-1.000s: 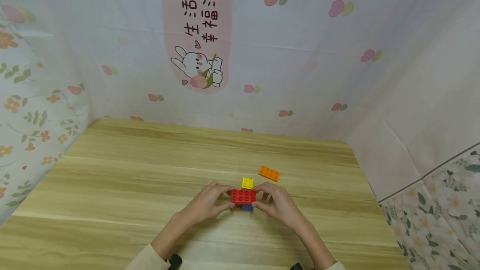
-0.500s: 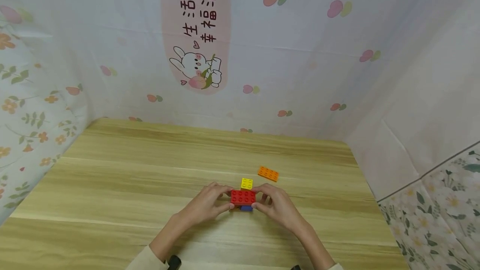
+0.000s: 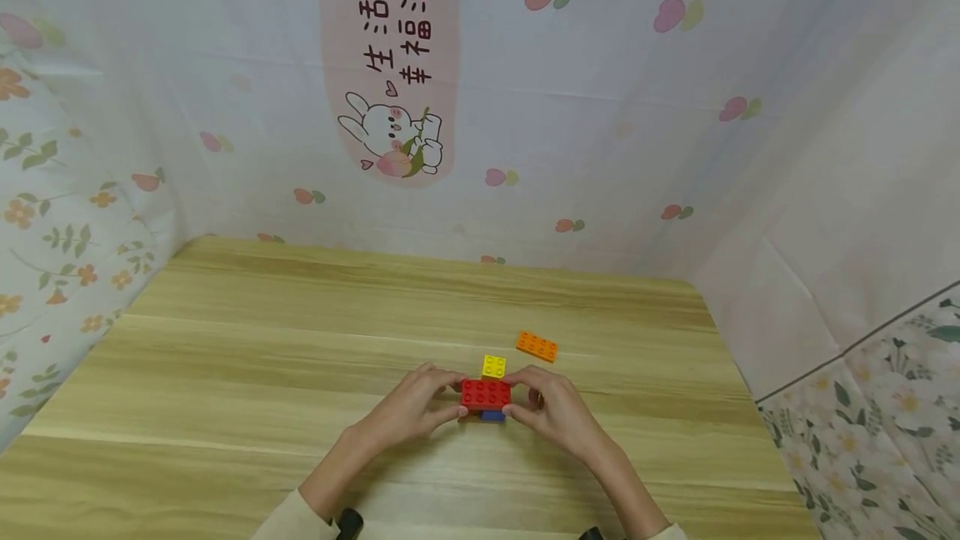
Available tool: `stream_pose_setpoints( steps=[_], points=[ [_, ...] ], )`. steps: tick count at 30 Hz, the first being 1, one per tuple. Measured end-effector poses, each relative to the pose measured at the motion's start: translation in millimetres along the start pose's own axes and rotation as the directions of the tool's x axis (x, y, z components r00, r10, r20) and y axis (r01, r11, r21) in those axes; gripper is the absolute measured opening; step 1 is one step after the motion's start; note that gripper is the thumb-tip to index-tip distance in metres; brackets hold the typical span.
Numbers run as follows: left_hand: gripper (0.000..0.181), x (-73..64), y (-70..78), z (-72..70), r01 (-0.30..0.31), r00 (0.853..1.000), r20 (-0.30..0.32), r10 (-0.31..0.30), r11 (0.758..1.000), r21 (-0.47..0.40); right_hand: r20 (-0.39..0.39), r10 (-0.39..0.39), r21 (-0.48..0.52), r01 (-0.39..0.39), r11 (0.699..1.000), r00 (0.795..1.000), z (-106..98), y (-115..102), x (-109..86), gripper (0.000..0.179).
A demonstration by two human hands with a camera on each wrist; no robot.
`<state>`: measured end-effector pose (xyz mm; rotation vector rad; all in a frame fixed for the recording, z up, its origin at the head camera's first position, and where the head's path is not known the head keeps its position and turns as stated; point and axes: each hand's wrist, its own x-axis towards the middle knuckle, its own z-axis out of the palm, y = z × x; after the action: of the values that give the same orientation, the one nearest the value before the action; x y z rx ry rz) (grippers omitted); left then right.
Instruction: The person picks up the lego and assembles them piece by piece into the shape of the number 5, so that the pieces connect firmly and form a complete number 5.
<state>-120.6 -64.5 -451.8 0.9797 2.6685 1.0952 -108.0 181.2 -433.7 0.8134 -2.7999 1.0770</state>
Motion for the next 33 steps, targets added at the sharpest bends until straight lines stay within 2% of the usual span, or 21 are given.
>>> stream_pose_setpoints(
  steps=[6, 15, 24, 30, 33],
  points=[
    [0.037, -0.2, -1.3, 0.2, -0.012, 1.0, -0.011, 0.012, 1.0, 0.021, -0.015, -0.018, -0.01, 0.018, 1.0, 1.0, 1.4, 0.3, -0.4, 0.028],
    [0.038, -0.7, 0.5, -2.7, -0.002, 1.0, -0.007, 0.002, 1.0, 0.015, -0.039, -0.053, 0.04, 0.054, 0.998, 0.998, 3.9, 3.7, -0.8, 0.028],
    [0.037, -1.7, 0.7, -2.4, 0.019, 1.0, 0.0, -0.019, 1.0, -0.018, -0.005, -0.029, 0.017, 0.029, 0.999, 1.0, 2.2, 2.0, 1.0, 0.028],
    [0.036, -3.8, 0.6, -1.0, 0.026, 1.0, -0.001, -0.026, 0.999, -0.036, 0.061, -0.001, 0.086, -0.005, 0.996, 0.998, 1.9, -0.7, -0.1, 0.03],
    [0.036, -4.4, 0.8, -0.6, 0.02, 1.0, -0.007, -0.02, 0.999, -0.039, 0.07, 0.008, 0.104, -0.015, 0.994, 0.998, 1.9, -2.0, -0.8, 0.03]
  ],
)
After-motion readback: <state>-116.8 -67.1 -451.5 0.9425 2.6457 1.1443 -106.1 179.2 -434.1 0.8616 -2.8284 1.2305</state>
